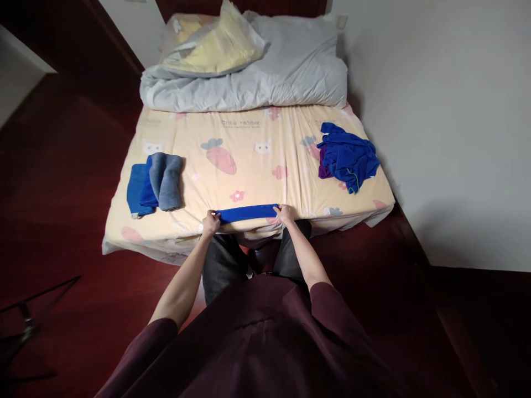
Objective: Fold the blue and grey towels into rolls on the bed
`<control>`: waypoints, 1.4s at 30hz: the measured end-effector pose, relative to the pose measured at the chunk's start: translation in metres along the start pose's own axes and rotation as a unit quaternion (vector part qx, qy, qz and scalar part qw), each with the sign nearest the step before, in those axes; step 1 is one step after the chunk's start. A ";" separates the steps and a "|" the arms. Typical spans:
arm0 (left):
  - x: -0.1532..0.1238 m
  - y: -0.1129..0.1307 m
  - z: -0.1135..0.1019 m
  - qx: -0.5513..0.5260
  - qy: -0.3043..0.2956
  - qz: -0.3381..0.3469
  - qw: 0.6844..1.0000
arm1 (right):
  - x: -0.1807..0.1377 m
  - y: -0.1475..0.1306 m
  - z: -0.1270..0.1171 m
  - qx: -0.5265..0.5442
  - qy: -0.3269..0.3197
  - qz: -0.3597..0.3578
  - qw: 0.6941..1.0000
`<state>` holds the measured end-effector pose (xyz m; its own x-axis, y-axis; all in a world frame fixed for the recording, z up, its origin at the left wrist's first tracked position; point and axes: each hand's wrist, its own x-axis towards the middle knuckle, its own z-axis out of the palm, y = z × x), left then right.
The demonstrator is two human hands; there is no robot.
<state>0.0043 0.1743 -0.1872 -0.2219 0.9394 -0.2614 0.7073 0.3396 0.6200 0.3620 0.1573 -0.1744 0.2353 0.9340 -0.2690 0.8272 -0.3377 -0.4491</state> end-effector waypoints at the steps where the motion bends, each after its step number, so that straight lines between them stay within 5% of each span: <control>1: -0.001 0.001 0.000 -0.003 0.001 0.001 1.000 | 0.000 -0.001 0.000 0.001 0.001 0.000 1.000; 11: -0.031 -0.007 -0.033 -0.078 0.045 0.005 0.996 | -0.005 0.004 -0.012 0.018 0.016 0.003 1.000; 15: -0.059 -0.011 -0.043 -0.147 0.049 -0.008 0.988 | -0.012 -0.005 -0.011 0.037 0.105 -0.069 0.991; 18: -0.085 -0.002 -0.027 -0.228 0.003 -0.023 0.973 | -0.022 -0.025 -0.008 0.022 0.141 -0.152 0.978; 23: -0.109 0.036 0.026 -0.415 -0.108 -0.076 0.900 | -0.031 -0.059 -0.001 -0.018 0.099 -0.258 0.961; 27: -0.105 0.064 0.051 -0.549 -0.137 -0.128 0.815 | -0.028 -0.061 0.010 -0.043 0.071 -0.265 0.961; 33: -0.091 0.066 0.051 -0.637 -0.098 -0.210 0.735 | -0.023 -0.036 0.031 -0.067 0.070 -0.265 0.959; 42: -0.068 0.066 0.055 -0.695 0.008 -0.232 0.681 | -0.025 -0.030 0.037 -0.081 0.080 -0.275 0.955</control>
<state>0.1028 0.1303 -0.1697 -0.2196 0.7122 -0.6667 -0.7564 0.3074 0.5774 0.3121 0.1395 -0.1854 -0.1934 0.9749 0.1098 0.9126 0.2199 -0.3446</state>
